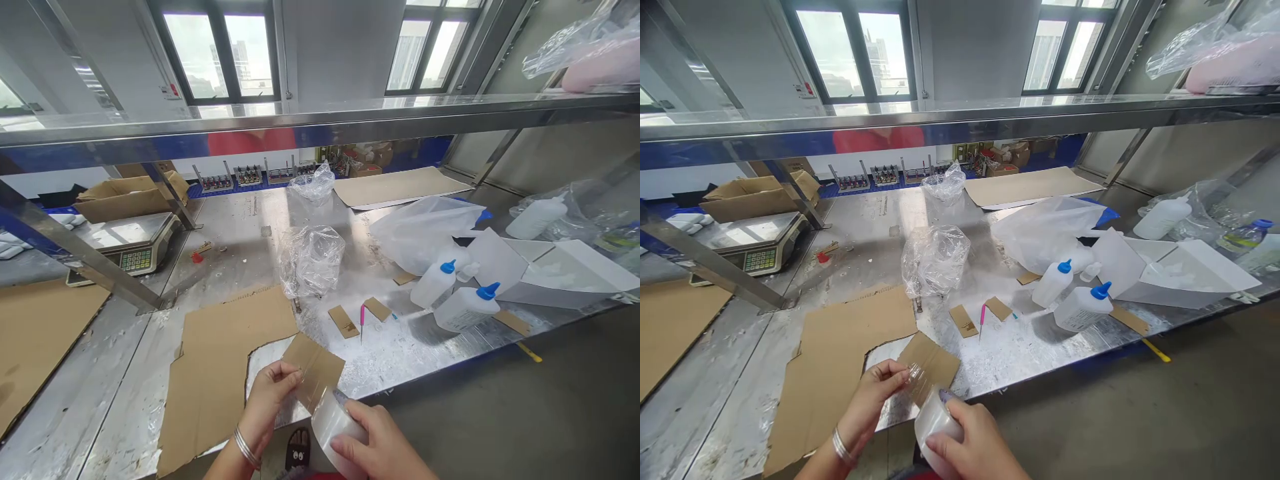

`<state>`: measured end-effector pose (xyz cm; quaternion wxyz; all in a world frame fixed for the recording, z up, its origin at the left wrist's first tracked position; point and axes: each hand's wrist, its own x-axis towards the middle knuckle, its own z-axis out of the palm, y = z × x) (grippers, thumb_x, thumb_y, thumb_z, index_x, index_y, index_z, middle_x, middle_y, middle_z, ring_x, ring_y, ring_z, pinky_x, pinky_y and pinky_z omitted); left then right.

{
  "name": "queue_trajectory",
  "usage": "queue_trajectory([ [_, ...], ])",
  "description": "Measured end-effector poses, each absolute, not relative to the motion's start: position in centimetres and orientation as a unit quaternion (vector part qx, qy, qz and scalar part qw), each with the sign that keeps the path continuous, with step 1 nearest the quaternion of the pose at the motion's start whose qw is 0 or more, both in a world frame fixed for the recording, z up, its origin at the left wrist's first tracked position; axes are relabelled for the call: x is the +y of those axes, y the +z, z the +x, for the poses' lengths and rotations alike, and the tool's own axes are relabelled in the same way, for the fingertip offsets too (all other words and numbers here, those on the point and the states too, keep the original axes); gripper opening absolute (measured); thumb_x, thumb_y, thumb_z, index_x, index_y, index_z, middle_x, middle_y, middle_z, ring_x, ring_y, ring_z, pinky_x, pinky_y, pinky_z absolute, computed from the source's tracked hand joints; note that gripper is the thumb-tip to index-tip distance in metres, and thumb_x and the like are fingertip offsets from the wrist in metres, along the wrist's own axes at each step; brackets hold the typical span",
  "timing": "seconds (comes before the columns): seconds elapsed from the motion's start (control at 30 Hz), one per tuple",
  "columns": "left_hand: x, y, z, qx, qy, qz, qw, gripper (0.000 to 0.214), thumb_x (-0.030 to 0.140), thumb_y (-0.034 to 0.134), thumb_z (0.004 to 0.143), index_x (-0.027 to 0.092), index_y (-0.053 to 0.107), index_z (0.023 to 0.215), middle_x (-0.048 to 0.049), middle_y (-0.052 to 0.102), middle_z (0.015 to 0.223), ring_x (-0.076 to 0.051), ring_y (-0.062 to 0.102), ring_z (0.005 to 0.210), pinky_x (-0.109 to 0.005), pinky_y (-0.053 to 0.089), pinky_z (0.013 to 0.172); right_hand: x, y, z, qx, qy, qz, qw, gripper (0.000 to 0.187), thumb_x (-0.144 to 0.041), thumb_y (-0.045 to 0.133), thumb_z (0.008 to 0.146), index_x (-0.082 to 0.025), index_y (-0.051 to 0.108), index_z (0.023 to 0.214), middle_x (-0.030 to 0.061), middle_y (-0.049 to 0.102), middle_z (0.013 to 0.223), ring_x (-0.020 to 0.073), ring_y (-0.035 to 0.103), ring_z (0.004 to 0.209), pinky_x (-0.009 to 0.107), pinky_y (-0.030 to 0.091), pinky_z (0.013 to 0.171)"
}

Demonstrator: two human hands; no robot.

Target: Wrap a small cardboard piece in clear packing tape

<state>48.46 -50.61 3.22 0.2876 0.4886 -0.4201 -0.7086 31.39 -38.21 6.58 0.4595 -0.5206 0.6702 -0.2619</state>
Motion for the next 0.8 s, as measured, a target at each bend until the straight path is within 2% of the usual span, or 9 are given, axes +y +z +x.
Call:
queue_trajectory([
  [0.13, -52.6, 1.1, 47.4, -0.480, -0.678, 0.465, 0.305, 0.022, 0.033, 0.074, 0.066, 0.015, 0.062, 0.071, 0.0012, 0.061, 0.068, -0.012, 0.052, 0.067, -0.025, 0.039, 0.067, -39.6, 3.6, 31.8, 0.661, -0.342, -0.468, 0.477, 0.034, -0.047, 0.051, 0.079, -0.014, 0.052, 0.071, -0.0009, 0.050, 0.066, 0.0131, 0.041, 0.065, 0.024, 0.028, 0.057],
  [0.27, -54.1, -1.0, 46.4, -0.507, -0.682, 0.450, 0.273, 0.021, 0.033, 0.069, 0.072, 0.014, 0.060, 0.074, 0.0023, 0.060, 0.068, -0.013, 0.055, 0.064, -0.029, 0.042, 0.066, -40.5, 1.4, 31.7, 0.660, -0.366, -0.451, 0.477, 0.039, -0.051, 0.049, 0.080, -0.012, 0.056, 0.077, 0.0020, 0.055, 0.072, 0.0162, 0.046, 0.071, 0.026, 0.032, 0.062],
  [0.5, -51.8, -2.6, 45.3, -0.553, -0.680, 0.440, 0.194, 0.020, 0.032, 0.070, 0.071, 0.014, 0.061, 0.071, 0.0029, 0.059, 0.064, -0.012, 0.054, 0.060, -0.028, 0.042, 0.062, -36.6, -0.1, 30.7, 0.665, -0.371, -0.382, 0.523, 0.050, -0.062, 0.047, 0.077, -0.012, 0.051, 0.074, 0.0024, 0.050, 0.070, 0.0157, 0.043, 0.068, 0.026, 0.033, 0.061],
  [0.7, -51.0, -1.1, 43.9, -0.592, -0.653, 0.435, 0.186, 0.020, 0.034, 0.065, 0.073, 0.014, 0.063, 0.076, -0.0021, 0.063, 0.072, -0.015, 0.057, 0.068, -0.031, 0.044, 0.068, -35.1, 0.2, 29.7, 0.634, -0.375, -0.347, 0.581, 0.059, -0.067, 0.055, 0.069, -0.009, 0.055, 0.074, 0.0024, 0.047, 0.066, 0.0134, 0.039, 0.062, 0.024, 0.027, 0.055],
  [0.8, -51.9, 1.4, 42.9, -0.635, -0.613, 0.423, 0.205, 0.017, 0.033, 0.065, 0.073, 0.016, 0.065, 0.073, -0.0030, 0.063, 0.074, -0.017, 0.056, 0.073, -0.032, 0.041, 0.072, -35.7, 2.4, 29.0, 0.618, -0.383, -0.357, 0.586, 0.057, -0.064, 0.056, 0.070, -0.007, 0.059, 0.076, 0.0030, 0.049, 0.067, 0.0126, 0.038, 0.062, 0.024, 0.027, 0.054],
])
